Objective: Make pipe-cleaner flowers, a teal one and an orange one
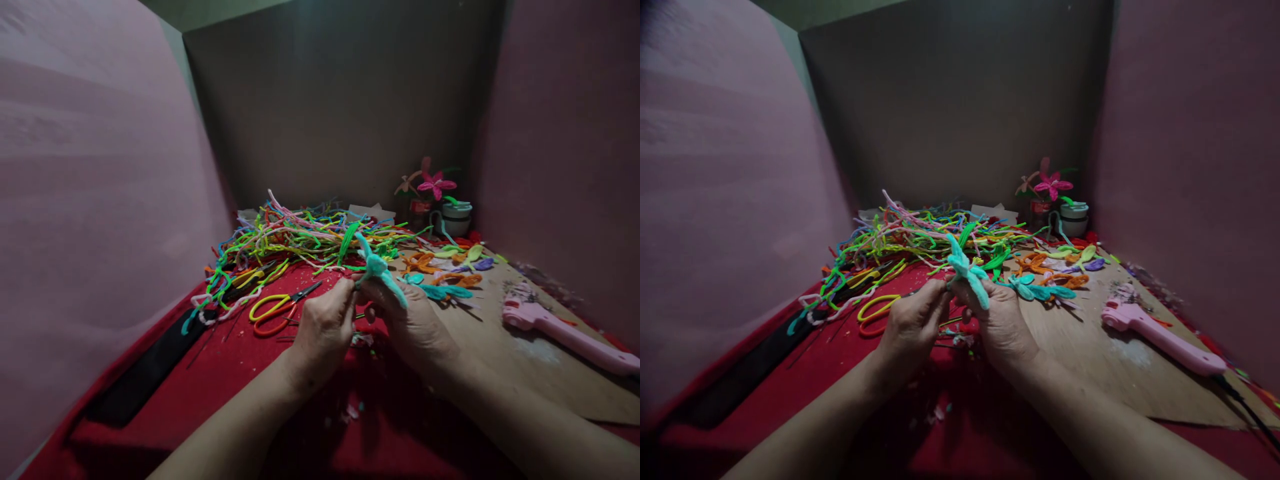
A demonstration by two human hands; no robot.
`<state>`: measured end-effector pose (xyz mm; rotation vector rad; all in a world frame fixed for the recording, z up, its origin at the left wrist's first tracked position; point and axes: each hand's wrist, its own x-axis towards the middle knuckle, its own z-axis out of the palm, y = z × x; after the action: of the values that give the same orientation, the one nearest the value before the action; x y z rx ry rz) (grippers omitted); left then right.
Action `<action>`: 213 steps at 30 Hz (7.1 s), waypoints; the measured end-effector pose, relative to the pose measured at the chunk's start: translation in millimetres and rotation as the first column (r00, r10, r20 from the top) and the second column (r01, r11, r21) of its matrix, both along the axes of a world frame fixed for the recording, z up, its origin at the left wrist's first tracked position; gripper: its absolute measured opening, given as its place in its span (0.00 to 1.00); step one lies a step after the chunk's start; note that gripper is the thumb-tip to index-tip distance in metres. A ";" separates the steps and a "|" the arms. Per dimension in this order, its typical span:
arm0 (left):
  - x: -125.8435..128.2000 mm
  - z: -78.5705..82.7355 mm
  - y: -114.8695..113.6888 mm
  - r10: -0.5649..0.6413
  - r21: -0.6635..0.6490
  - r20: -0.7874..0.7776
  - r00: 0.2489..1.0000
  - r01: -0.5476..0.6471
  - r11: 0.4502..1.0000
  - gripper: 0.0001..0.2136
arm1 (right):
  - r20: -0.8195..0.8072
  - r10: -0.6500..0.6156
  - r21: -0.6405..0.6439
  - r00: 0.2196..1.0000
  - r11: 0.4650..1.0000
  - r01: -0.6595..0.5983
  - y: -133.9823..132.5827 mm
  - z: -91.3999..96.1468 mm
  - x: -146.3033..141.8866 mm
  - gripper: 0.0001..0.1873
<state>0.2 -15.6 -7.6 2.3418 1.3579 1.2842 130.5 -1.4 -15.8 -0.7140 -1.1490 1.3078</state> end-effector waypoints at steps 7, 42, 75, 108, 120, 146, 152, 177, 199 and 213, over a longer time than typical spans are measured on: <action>1.2 17.6 -2.8 -0.062 -0.498 0.642 0.764 0.477 0.724 0.12 | -0.092 0.132 0.041 0.987 0.991 -0.129 2.7 -2.6 0.1 0.08; -11.0 42.3 13.5 -0.153 -0.437 0.713 0.684 0.605 0.665 0.12 | -0.008 0.069 0.186 0.998 0.980 -0.066 17.0 17.6 -2.5 0.05; -2.9 19.1 15.6 -0.129 -0.367 0.668 0.733 0.476 0.800 0.14 | 0.000 0.109 0.095 0.994 0.990 -0.108 31.6 -1.4 -0.8 0.06; -5.9 21.5 15.4 -0.121 -0.397 0.696 0.708 0.519 0.757 0.11 | 0.134 0.048 0.280 0.990 0.956 -0.084 27.7 1.5 2.7 0.05; -7.3 6.7 24.1 -0.044 -0.389 0.887 0.459 0.796 0.464 0.10 | 0.026 0.161 0.125 0.987 0.979 -0.163 32.5 -5.3 6.3 0.06; -5.1 -12.1 18.8 -0.069 -0.092 0.001 0.998 0.069 0.993 0.07 | 0.221 -0.202 0.109 0.954 0.977 0.182 13.2 -3.5 1.4 0.06; -3.2 3.8 16.7 -0.158 -0.359 0.407 0.900 0.316 0.878 0.10 | 0.337 -0.206 0.250 0.919 0.960 0.124 11.8 -1.7 1.2 0.11; -4.9 1.6 18.2 -0.153 -0.545 0.601 0.784 0.543 0.639 0.10 | 0.160 0.015 -0.007 0.987 1.000 -0.014 27.2 -17.6 7.9 0.08; 0.6 7.7 17.4 -0.049 -0.516 0.583 0.811 0.416 0.749 0.12 | 0.131 0.021 0.043 0.991 0.999 -0.026 21.4 -11.8 1.6 0.09; -8.4 6.6 18.9 -0.102 -0.464 0.833 0.544 0.786 0.410 0.11 | -0.053 0.212 -0.097 0.976 0.971 -0.216 21.2 -8.2 -0.2 0.10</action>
<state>-8.1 3.2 -1.0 1.1687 0.6156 0.8575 130.3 19.8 -24.1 -0.6464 -1.1547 1.5661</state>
